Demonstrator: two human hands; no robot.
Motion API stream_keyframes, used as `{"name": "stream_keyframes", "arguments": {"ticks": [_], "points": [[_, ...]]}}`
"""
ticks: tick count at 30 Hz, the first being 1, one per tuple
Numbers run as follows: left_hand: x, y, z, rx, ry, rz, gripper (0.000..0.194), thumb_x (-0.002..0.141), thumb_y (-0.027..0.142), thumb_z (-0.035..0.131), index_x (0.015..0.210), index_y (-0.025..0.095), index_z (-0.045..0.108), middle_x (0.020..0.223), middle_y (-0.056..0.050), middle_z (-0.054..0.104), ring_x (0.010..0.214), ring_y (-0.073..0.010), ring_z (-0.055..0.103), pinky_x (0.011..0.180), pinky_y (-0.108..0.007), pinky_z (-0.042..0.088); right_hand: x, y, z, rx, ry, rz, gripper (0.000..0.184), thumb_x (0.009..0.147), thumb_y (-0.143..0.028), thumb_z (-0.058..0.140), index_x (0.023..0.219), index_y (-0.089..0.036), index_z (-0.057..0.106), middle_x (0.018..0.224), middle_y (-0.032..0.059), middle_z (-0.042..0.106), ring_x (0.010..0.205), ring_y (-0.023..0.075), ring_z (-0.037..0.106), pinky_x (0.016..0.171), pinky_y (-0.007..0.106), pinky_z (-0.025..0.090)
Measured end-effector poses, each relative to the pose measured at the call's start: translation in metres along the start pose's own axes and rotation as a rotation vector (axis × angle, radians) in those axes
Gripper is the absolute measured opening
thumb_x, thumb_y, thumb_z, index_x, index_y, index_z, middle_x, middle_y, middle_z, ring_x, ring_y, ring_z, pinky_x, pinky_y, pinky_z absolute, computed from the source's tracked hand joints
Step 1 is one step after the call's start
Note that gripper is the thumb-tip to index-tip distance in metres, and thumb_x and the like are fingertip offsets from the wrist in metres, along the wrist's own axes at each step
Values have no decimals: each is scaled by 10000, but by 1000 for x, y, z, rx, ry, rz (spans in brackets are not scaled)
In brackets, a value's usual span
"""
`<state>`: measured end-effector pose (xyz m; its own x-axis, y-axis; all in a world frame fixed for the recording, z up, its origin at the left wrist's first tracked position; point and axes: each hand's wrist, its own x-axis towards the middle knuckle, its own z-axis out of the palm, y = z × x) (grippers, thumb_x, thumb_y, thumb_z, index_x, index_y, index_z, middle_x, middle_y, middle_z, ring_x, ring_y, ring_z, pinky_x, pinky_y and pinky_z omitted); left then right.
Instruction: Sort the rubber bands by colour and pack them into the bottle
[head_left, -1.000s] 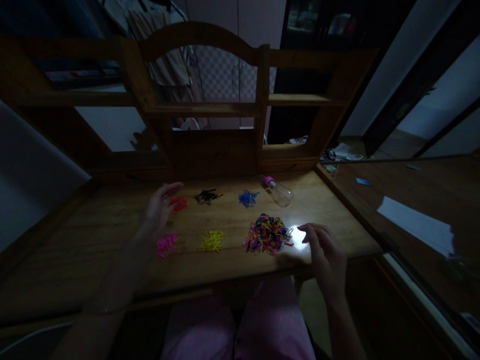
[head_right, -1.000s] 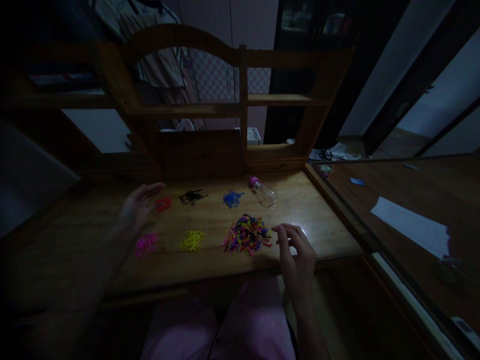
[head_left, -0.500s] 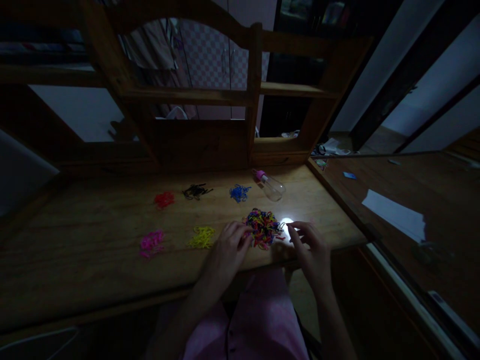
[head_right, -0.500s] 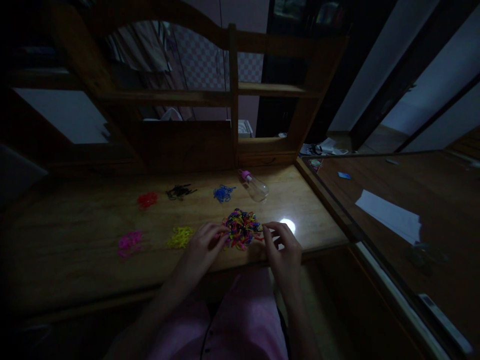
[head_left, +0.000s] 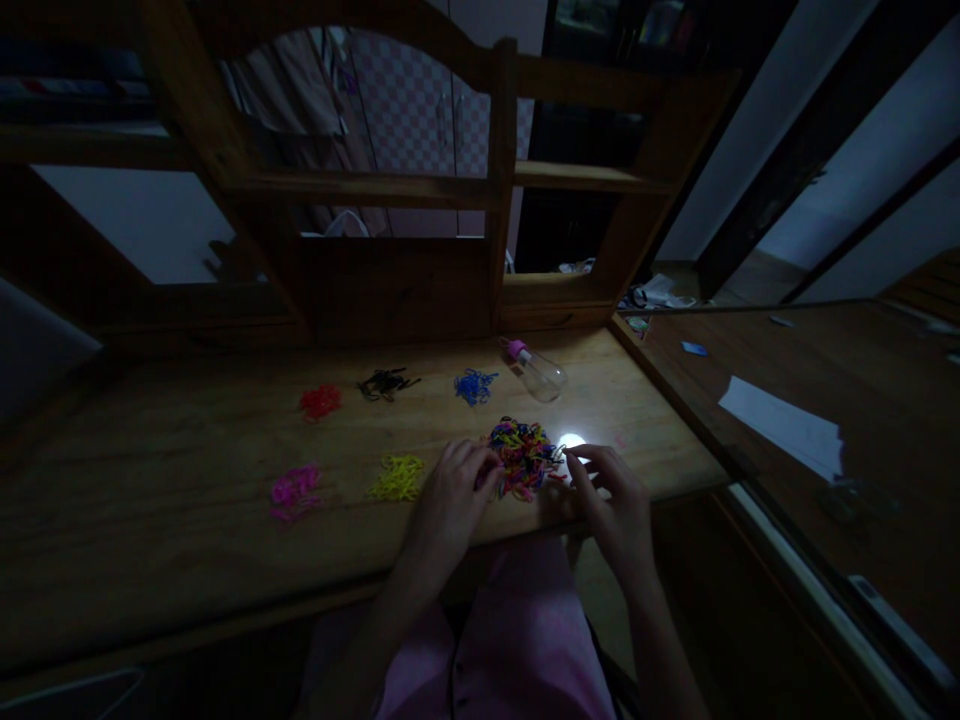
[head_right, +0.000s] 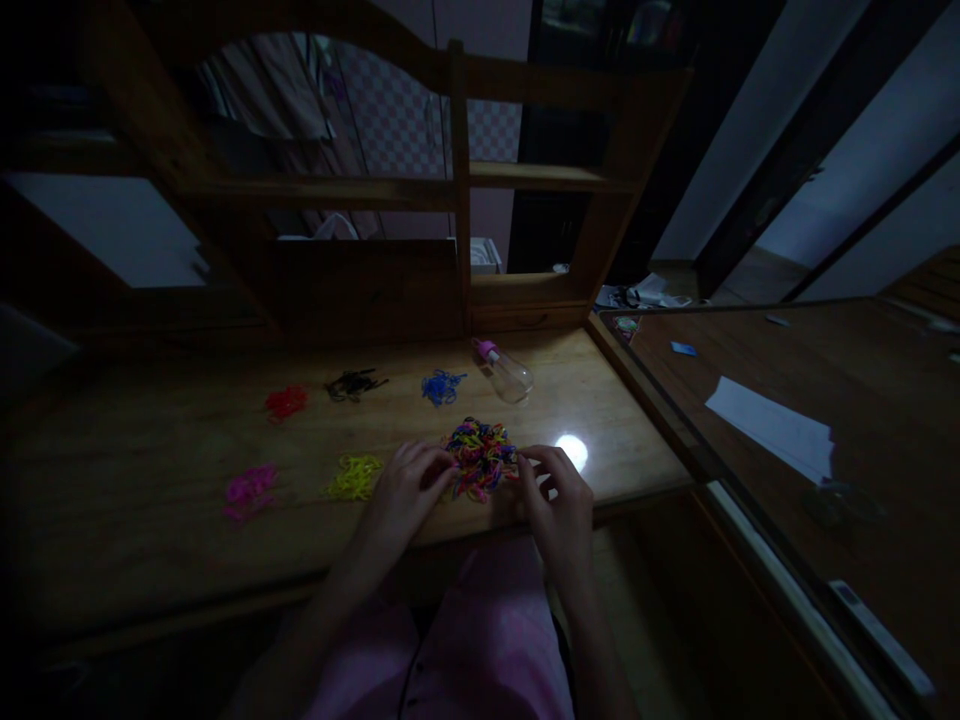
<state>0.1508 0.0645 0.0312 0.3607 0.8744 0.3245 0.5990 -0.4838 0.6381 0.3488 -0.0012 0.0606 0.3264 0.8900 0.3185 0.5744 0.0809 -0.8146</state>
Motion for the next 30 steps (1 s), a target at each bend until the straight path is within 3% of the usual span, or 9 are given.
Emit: {"name": "stream_keyframes", "arguments": {"ticks": [7,14,20,30], "points": [[14,1,-9,37,50,-40,74,890,255,597,916,219,657,966,-34,644,975,-217,557,874,-350,447,0,0,3,22,-9,3,143,928,-300,550,946,-218,666,982,33,650,779,155,617,605,254,458],[34,4,10,147,-72,12,156,891,200,577,1033,209,642,1020,-55,624,1020,-228,545,920,-353,450,-1,-4,2,13,-4,2,152,928,-303,545,939,-220,671,979,37,656,777,160,614,609,256,458],[37,4,12,188,-128,38,69,887,186,568,934,194,618,965,-55,591,993,-227,530,911,-360,451,-1,-3,0,6,1,-9,158,925,-317,553,929,-213,671,976,44,658,782,165,615,606,259,455],[42,4,2,40,-24,-7,53,908,187,537,859,199,553,946,-46,608,952,-215,555,860,-348,449,-1,-4,-1,18,2,-16,154,925,-305,551,935,-214,676,959,40,660,761,159,616,603,259,456]]}}
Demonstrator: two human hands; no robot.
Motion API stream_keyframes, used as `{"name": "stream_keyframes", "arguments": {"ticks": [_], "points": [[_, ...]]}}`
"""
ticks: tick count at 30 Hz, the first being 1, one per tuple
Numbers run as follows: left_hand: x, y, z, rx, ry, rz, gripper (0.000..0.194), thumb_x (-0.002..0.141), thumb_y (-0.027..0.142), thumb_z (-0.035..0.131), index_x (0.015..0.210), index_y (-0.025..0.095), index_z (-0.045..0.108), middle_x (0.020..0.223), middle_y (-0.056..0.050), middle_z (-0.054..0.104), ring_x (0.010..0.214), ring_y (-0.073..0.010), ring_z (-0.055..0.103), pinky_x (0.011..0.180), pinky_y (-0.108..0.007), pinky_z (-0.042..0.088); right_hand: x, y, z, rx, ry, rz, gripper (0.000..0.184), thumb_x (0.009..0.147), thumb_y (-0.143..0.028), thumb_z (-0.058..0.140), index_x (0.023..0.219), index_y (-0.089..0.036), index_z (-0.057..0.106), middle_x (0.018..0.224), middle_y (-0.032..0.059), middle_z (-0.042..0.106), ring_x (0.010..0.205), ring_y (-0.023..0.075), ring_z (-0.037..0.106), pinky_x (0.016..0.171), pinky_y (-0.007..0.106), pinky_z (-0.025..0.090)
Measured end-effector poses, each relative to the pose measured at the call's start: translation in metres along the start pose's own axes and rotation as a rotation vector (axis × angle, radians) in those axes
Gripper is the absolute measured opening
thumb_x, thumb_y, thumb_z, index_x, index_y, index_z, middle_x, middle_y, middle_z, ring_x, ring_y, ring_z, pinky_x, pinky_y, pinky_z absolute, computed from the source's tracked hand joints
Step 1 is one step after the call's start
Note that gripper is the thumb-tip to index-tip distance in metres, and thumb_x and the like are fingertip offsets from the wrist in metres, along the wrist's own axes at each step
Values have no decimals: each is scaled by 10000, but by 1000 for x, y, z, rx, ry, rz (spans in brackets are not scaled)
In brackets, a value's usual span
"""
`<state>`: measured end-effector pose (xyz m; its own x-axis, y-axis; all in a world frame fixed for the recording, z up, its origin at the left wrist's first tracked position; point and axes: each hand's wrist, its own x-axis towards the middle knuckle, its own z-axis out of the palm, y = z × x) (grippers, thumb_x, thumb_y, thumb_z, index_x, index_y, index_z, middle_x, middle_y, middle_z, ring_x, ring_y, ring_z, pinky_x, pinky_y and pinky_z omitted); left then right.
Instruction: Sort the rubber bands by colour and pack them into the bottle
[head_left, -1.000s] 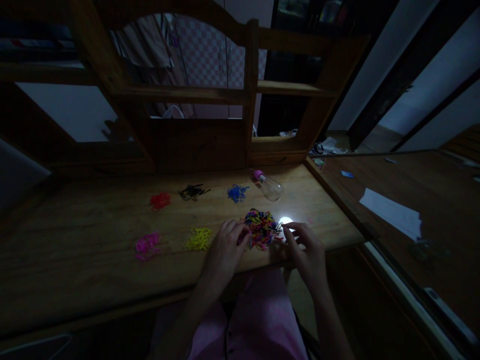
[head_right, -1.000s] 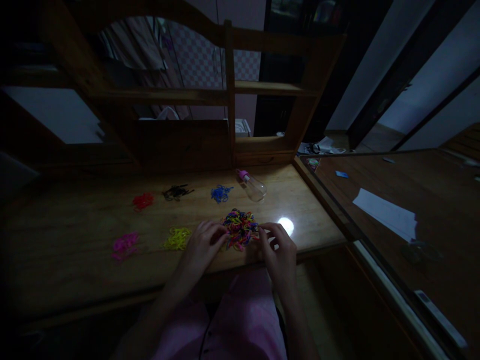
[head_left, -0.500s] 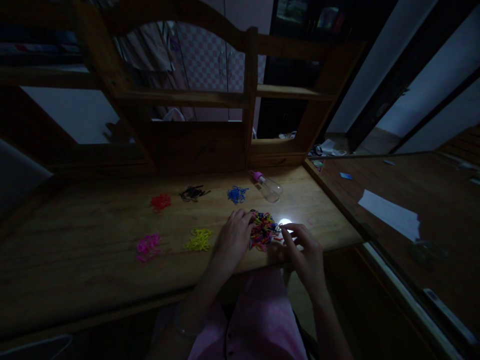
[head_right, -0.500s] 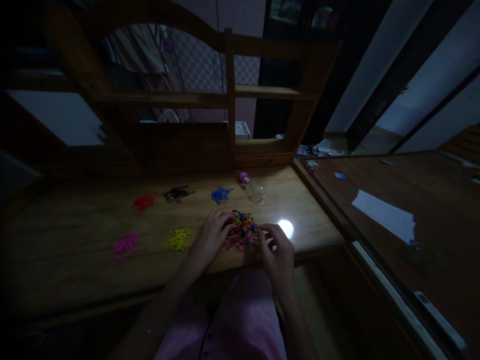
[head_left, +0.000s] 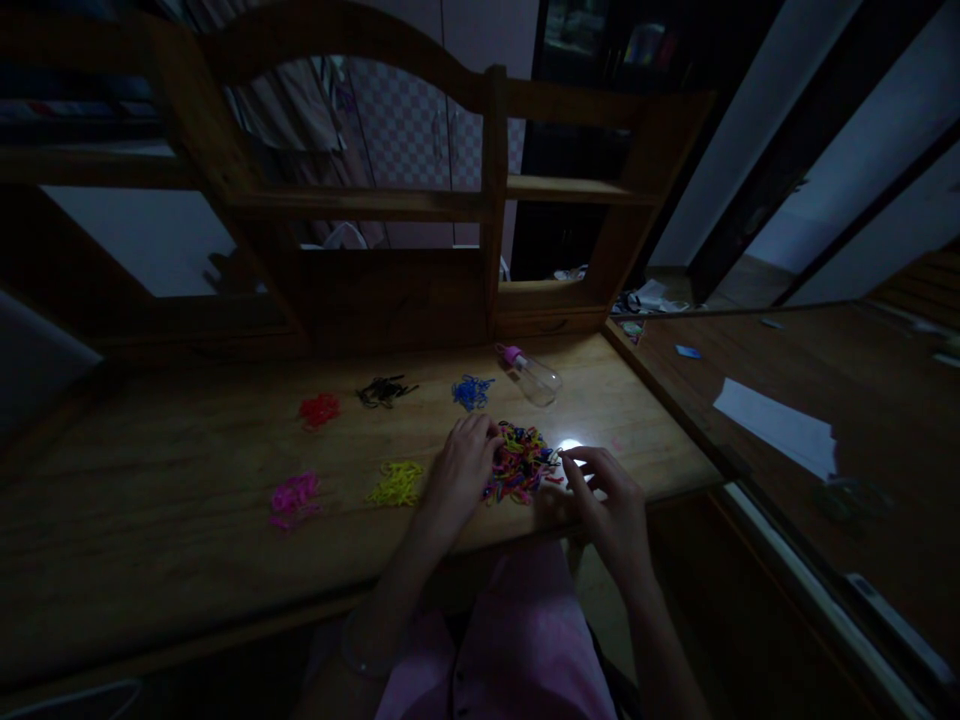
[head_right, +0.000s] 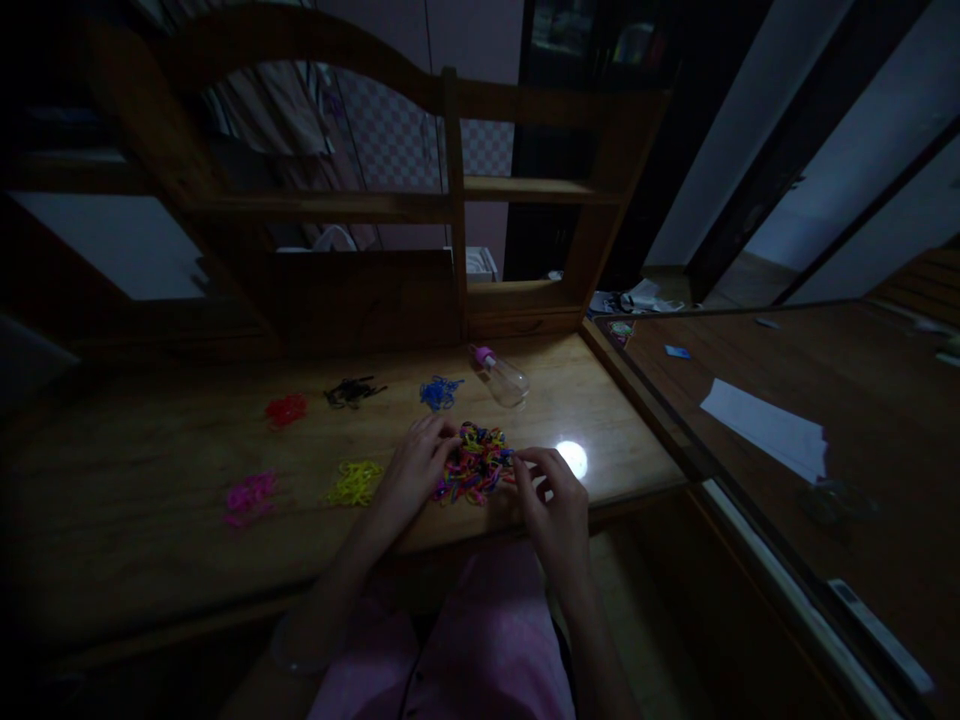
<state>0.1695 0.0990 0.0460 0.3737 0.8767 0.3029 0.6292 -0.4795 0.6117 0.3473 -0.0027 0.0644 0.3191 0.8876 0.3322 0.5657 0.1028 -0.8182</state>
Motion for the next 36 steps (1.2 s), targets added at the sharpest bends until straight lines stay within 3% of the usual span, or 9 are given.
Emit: {"name": "stream_keyframes", "arguments": {"ticks": [5,12,20,25,30,36], "points": [[5,3,-6,-61,15,14,41,894,189,567,871,200,600,930,-38,649,936,-205,580,856,-333,447,0,0,1,0,-4,5,147,926,-306,555,939,-220,675,963,32,655,766,152,613,599,252,452],[6,4,4,104,-143,177,128,882,168,580,990,198,640,999,-54,631,1004,-220,539,919,-365,425,1,1,2,-2,-5,-2,150,925,-311,554,932,-217,671,963,35,655,761,153,614,593,255,457],[8,0,12,207,-111,183,72,890,139,538,895,192,586,996,-60,552,1002,-222,501,882,-363,436,0,2,-1,-9,8,4,159,923,-313,547,932,-217,673,961,34,658,750,151,619,590,260,456],[8,4,0,24,-51,165,124,913,134,477,885,193,582,956,-56,591,968,-210,545,886,-347,444,-1,0,-1,-1,2,13,170,924,-319,538,927,-217,675,965,42,661,762,161,623,600,267,459],[10,7,-12,-187,-32,-17,118,892,188,523,879,196,640,922,-46,678,902,-200,622,831,-315,471,-1,0,0,10,5,14,170,923,-322,542,930,-217,676,969,48,665,765,166,624,595,266,460],[8,-2,-7,-557,-41,-194,185,852,287,598,985,196,689,970,-50,723,884,-194,672,803,-293,506,8,-7,9,54,-26,13,179,927,-333,542,941,-218,679,971,45,682,771,164,637,604,260,474]]}}
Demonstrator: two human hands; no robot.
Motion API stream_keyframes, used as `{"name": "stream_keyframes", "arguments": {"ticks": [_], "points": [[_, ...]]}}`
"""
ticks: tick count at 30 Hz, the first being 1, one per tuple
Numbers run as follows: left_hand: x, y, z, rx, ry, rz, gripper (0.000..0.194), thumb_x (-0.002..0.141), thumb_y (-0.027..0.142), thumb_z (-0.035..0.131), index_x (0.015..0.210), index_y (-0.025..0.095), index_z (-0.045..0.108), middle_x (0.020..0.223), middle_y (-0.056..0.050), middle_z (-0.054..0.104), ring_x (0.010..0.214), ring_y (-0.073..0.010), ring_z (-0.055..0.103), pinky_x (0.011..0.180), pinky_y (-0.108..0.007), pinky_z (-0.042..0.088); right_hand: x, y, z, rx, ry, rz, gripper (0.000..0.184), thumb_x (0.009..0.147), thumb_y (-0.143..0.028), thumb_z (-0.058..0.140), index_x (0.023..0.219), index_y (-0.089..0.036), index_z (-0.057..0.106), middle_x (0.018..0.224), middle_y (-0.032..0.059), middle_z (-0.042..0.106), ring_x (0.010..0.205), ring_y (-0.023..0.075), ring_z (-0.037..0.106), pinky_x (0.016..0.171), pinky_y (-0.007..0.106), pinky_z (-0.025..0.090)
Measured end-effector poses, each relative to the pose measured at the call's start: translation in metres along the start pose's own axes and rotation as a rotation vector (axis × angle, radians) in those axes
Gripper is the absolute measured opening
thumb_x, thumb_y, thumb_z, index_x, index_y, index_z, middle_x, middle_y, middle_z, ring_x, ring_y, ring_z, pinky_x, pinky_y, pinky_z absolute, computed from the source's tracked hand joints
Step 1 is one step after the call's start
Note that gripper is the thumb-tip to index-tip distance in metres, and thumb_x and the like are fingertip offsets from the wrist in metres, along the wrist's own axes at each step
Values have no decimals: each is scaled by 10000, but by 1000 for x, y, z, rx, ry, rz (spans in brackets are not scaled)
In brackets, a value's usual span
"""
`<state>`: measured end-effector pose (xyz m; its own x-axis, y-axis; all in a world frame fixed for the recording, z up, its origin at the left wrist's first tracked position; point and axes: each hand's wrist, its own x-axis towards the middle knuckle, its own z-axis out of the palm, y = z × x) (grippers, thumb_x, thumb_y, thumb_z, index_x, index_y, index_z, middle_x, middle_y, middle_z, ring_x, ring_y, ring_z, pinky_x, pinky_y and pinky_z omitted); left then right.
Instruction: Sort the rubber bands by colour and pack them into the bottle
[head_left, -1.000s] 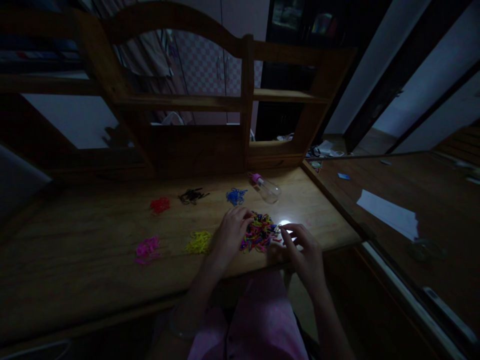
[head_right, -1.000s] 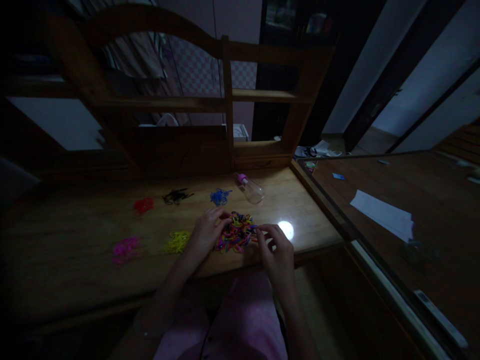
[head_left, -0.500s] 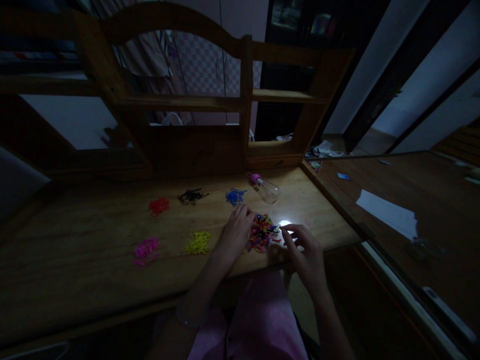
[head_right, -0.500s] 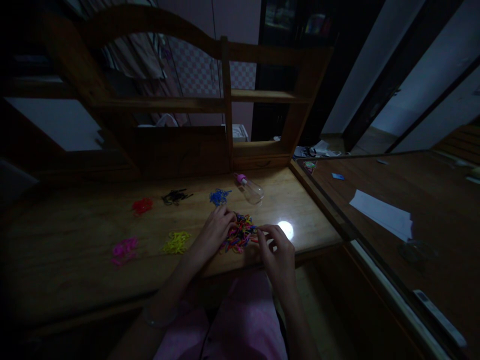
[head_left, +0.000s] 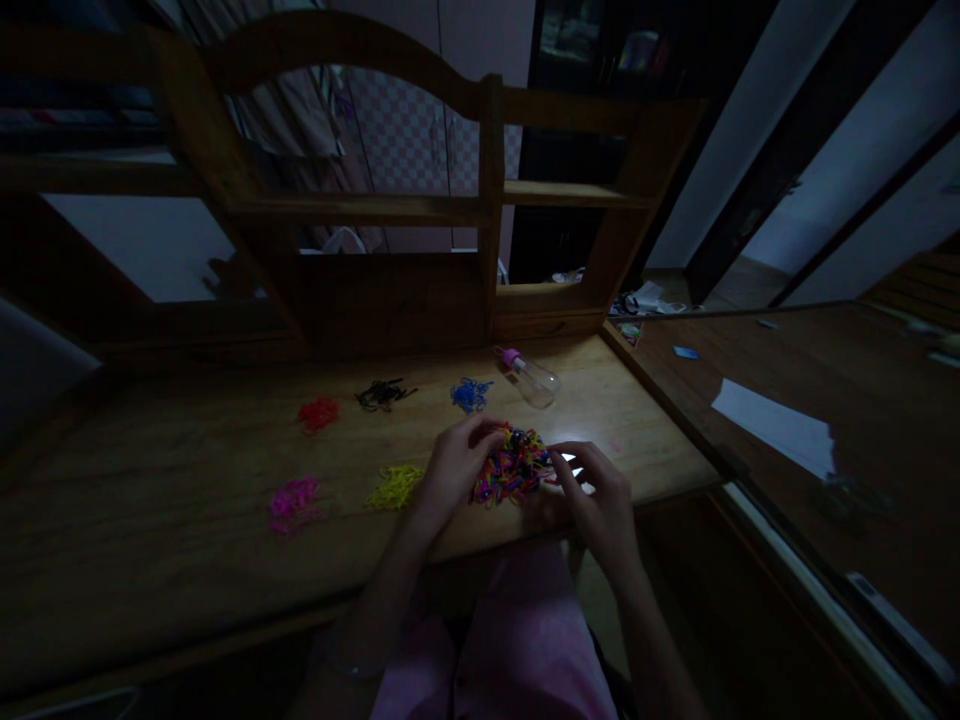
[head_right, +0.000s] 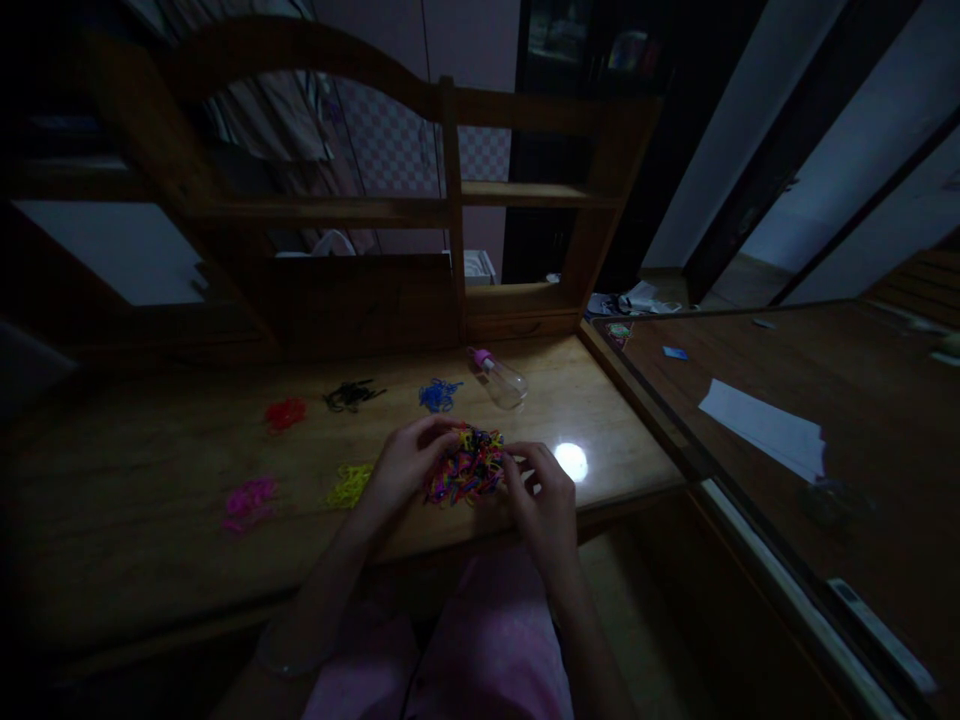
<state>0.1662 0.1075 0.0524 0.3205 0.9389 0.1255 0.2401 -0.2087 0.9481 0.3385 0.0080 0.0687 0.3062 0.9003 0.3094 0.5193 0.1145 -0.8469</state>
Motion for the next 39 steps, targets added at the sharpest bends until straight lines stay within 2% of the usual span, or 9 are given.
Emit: {"name": "stream_keyframes", "arguments": {"ticks": [6,10,13,19,21,24,29,34,39], "points": [[-8,5,0,-283,-82,-87,248,804,313,660,999,161,647,956,-76,706,879,-191,672,789,-297,530,22,-8,22,209,-175,-11,301,945,-339,496,1200,-248,629,1136,57,692,967,198,666,780,308,539],[-15,11,-4,-356,-107,-121,252,780,315,695,962,166,605,880,-48,687,847,-176,668,769,-288,535,31,-10,32,310,-256,-28,231,906,-290,540,1064,-230,699,1037,48,725,980,208,673,870,345,528],[-20,12,-7,-356,-96,-143,244,777,326,702,932,158,617,892,-53,686,836,-170,663,744,-266,526,33,-9,34,325,-191,17,183,862,-302,592,945,-206,724,946,56,739,894,214,689,823,345,544],[-36,5,-17,-367,-142,-226,385,845,443,605,1103,164,666,974,-81,697,774,-153,641,657,-244,508,35,-1,26,268,-11,48,216,854,-338,596,962,-197,718,936,65,736,857,213,686,769,339,545],[-43,4,-24,-304,-97,-222,360,856,434,583,1083,169,672,982,-78,699,766,-156,647,689,-267,520,34,2,25,215,-8,44,210,859,-338,596,963,-200,716,942,62,735,833,205,683,737,323,538],[-56,0,-39,-9,98,-172,274,864,365,553,1027,181,674,1012,-78,694,871,-196,660,790,-320,523,32,2,26,169,-38,46,199,868,-346,595,943,-205,714,932,52,734,815,196,680,714,306,526],[-78,-16,-82,451,319,-131,273,863,332,510,1070,206,637,1037,-74,697,944,-240,655,871,-397,504,27,-1,31,165,-57,40,212,872,-361,584,920,-203,717,899,50,739,814,201,681,697,298,525],[-85,-33,-120,615,261,-86,233,869,359,481,1002,242,633,1033,-43,708,979,-242,651,914,-395,494,25,0,33,157,-66,26,223,875,-369,582,946,-203,713,933,56,738,831,207,677,715,309,531],[-85,-38,-133,628,155,-59,269,864,371,485,1042,242,639,1101,-50,701,1031,-241,644,935,-378,489,24,0,31,140,-60,35,195,874,-354,597,938,-210,712,932,51,733,843,207,676,723,311,525]]}}
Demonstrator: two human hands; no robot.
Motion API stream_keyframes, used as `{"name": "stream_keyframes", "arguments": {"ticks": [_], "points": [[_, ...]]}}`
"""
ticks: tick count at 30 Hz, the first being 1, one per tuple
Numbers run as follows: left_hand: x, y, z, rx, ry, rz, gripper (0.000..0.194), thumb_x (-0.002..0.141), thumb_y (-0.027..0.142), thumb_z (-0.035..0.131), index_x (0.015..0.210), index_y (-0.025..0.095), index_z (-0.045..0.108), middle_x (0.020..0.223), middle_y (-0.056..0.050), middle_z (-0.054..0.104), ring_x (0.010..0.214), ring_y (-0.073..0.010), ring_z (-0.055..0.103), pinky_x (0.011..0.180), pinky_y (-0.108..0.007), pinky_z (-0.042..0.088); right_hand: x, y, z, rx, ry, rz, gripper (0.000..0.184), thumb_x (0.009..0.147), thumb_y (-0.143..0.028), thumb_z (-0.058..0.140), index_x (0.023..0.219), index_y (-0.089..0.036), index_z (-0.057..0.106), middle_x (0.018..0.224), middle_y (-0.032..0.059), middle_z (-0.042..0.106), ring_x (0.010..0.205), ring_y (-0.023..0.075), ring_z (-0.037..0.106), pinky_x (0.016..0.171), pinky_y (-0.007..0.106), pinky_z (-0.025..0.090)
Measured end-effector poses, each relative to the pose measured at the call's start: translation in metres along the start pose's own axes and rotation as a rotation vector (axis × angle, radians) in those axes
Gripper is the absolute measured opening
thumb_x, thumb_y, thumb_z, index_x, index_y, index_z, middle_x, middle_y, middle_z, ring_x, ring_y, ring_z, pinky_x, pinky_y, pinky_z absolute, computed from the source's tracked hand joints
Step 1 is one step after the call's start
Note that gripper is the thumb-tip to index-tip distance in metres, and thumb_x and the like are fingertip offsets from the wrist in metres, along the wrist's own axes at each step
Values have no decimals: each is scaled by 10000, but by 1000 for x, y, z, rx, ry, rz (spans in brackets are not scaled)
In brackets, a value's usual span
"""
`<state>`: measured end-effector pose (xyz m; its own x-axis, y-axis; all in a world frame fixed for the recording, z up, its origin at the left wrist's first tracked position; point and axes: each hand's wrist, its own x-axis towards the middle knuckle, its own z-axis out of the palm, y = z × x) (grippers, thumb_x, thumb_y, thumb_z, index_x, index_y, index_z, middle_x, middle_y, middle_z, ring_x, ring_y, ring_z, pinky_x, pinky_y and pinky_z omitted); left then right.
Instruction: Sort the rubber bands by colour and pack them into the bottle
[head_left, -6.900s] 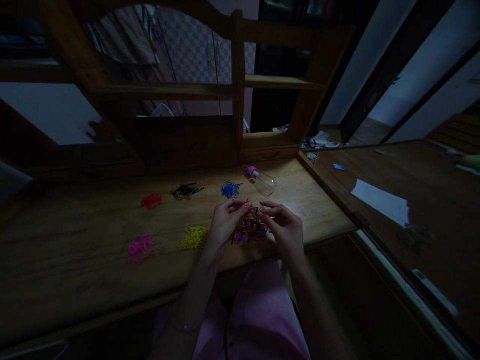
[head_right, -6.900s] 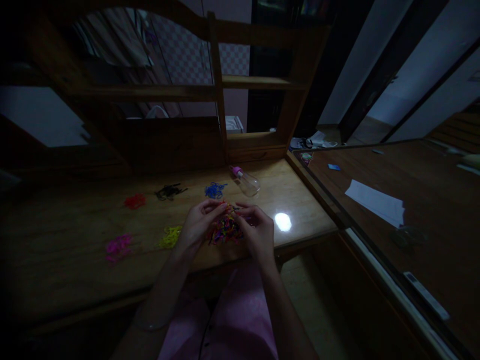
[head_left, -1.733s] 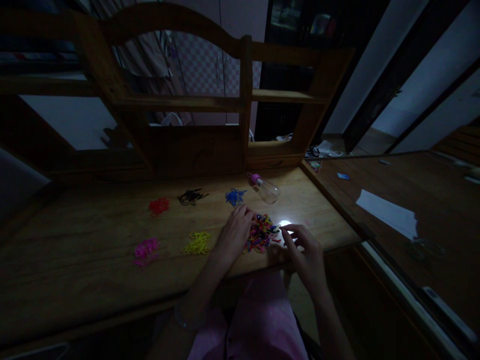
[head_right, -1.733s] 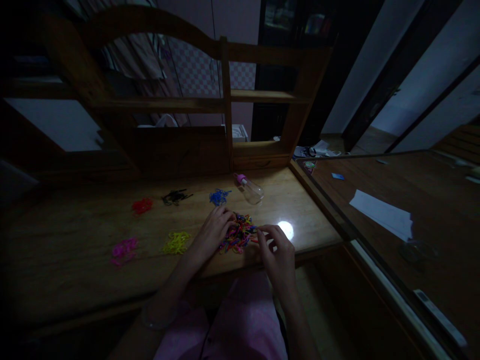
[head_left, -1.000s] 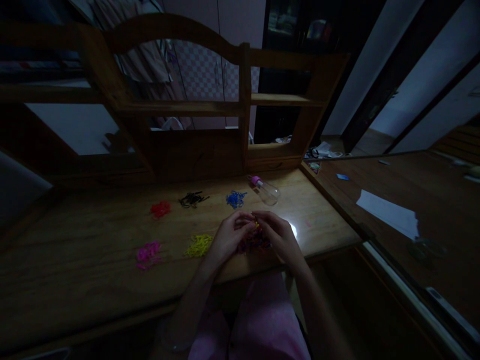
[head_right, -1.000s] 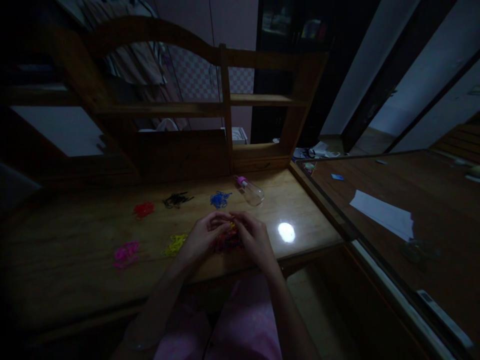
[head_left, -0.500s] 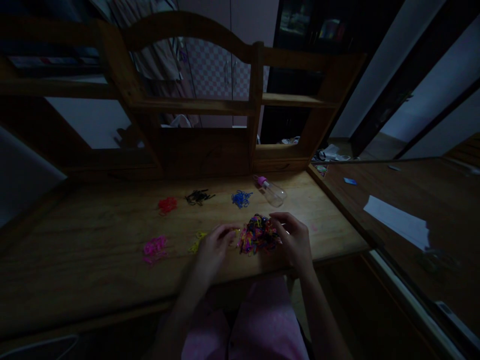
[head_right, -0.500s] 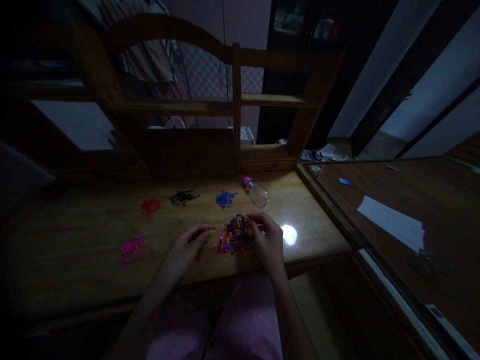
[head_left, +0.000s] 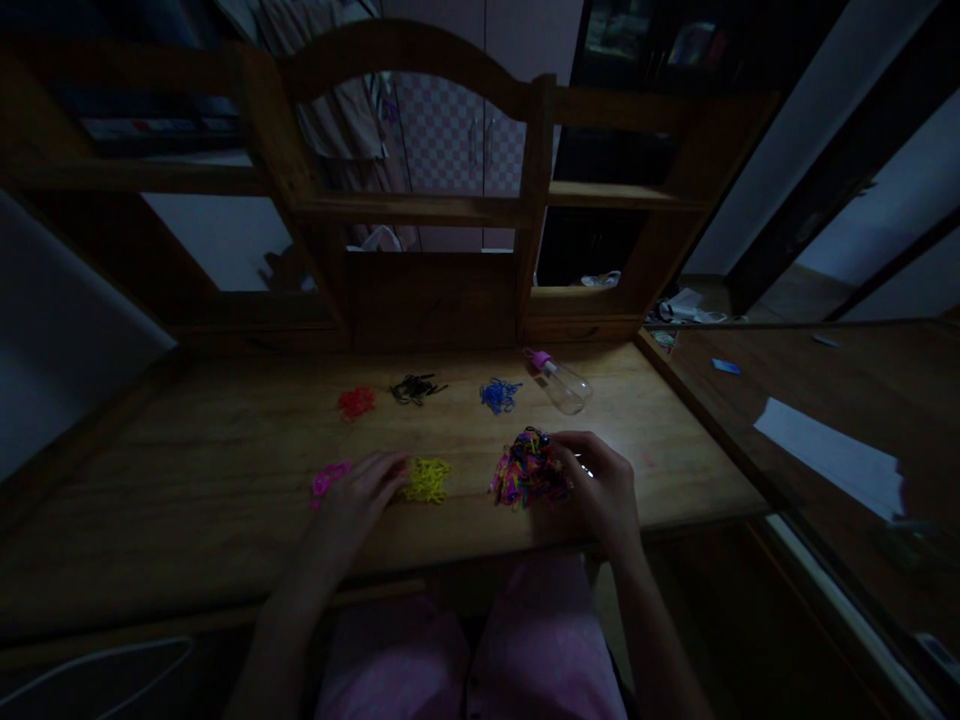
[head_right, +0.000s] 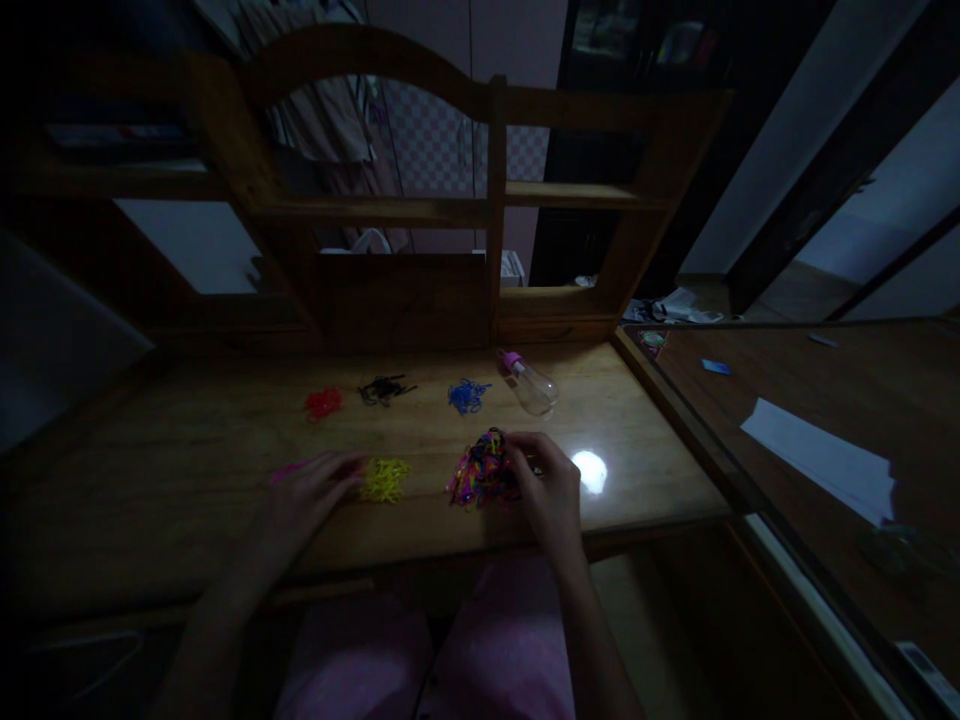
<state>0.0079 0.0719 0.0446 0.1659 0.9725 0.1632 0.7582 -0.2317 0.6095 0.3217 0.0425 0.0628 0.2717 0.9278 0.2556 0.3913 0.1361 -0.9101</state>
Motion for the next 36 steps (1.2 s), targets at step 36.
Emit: {"name": "stream_keyframes", "arguments": {"ticks": [36], "points": [[-5,6,-9,-220,30,-155,298,858,519,547,891,235,630,970,-13,725,933,-215,674,819,-295,500,-4,1,-5,-4,9,50,188,866,-364,613,929,-211,703,918,50,724,829,199,681,677,295,536]]}}
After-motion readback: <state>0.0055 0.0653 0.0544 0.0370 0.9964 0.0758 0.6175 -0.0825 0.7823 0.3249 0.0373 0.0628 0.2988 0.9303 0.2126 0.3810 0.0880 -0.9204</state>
